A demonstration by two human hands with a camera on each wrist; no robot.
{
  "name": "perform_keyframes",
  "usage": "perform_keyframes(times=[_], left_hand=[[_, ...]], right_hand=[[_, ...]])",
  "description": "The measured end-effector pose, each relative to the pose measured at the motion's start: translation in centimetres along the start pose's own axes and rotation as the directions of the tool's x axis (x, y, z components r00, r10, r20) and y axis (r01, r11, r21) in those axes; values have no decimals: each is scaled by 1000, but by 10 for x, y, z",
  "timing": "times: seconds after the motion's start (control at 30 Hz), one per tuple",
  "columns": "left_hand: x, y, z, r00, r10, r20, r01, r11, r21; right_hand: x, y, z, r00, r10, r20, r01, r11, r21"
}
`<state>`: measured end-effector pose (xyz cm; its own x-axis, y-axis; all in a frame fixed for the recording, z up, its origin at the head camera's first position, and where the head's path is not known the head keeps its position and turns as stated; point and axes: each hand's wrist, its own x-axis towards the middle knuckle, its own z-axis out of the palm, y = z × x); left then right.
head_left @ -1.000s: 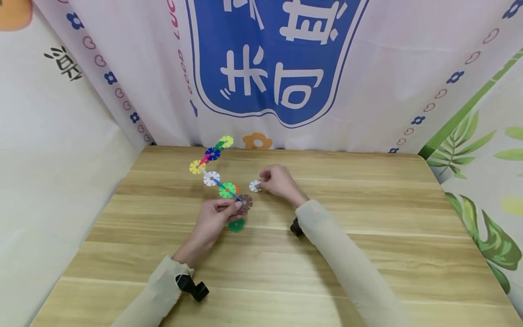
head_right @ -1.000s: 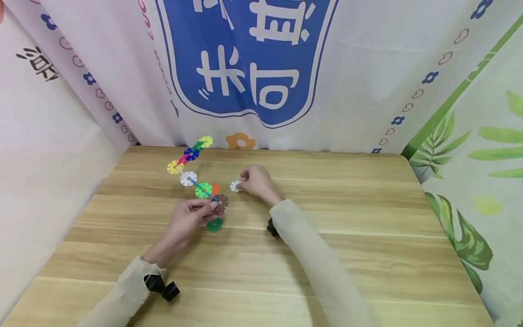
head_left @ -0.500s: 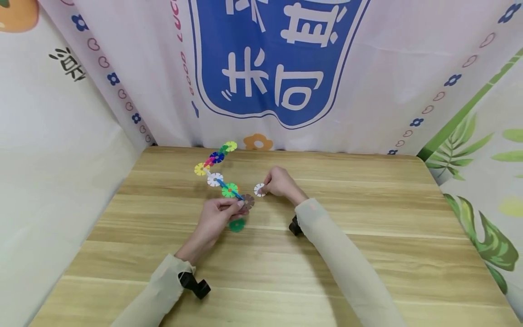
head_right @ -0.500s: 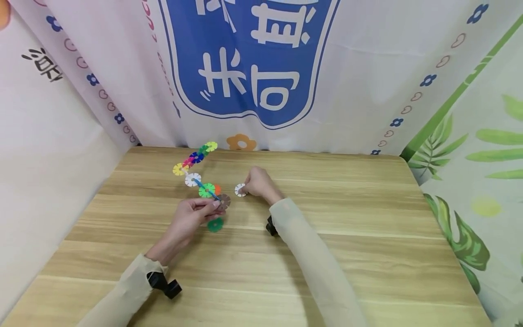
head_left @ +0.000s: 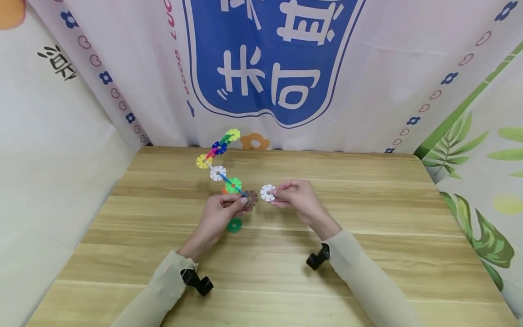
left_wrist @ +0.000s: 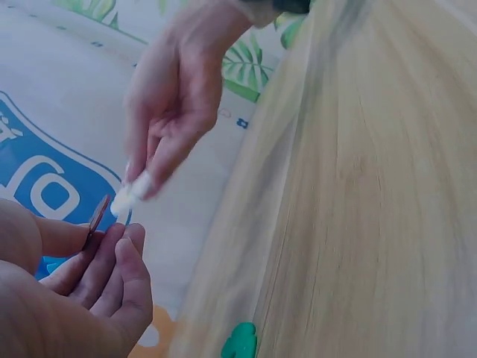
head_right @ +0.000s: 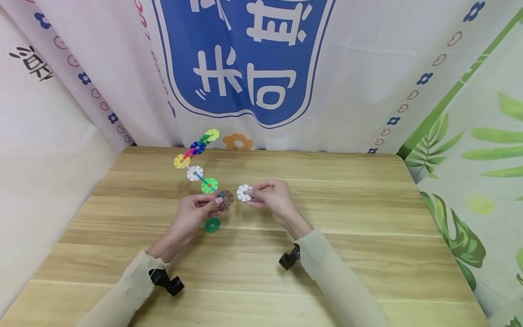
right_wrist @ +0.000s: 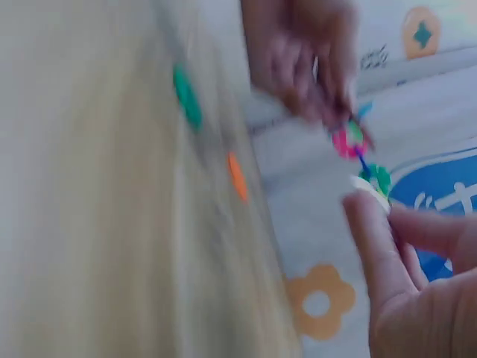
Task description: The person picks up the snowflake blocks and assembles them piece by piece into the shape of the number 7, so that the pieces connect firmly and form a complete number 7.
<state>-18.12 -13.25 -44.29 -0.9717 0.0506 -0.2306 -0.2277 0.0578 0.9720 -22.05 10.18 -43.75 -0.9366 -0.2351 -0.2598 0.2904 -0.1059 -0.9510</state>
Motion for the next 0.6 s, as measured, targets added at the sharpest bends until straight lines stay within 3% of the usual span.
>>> perform_keyframes(times=[0.07,0.17,0.33,0.6], left_hand=[[1,0,2,1000,4,3,-4,1000,4],[1,0,4,1000,8,15,-8,1000,7],[1,0,8,999,10,33,-10,1000,-6],[2,0,14,999,4,33,-4,1000,0]], right_hand=[[-12,4,-1,999,36,3,-36,993,115],[-25,10,0,997,77,11,-77,977,199],[-39,20,3,992,125,9,-123,959,257],[-47,29,5,989,147,-30,-131,943,307]])
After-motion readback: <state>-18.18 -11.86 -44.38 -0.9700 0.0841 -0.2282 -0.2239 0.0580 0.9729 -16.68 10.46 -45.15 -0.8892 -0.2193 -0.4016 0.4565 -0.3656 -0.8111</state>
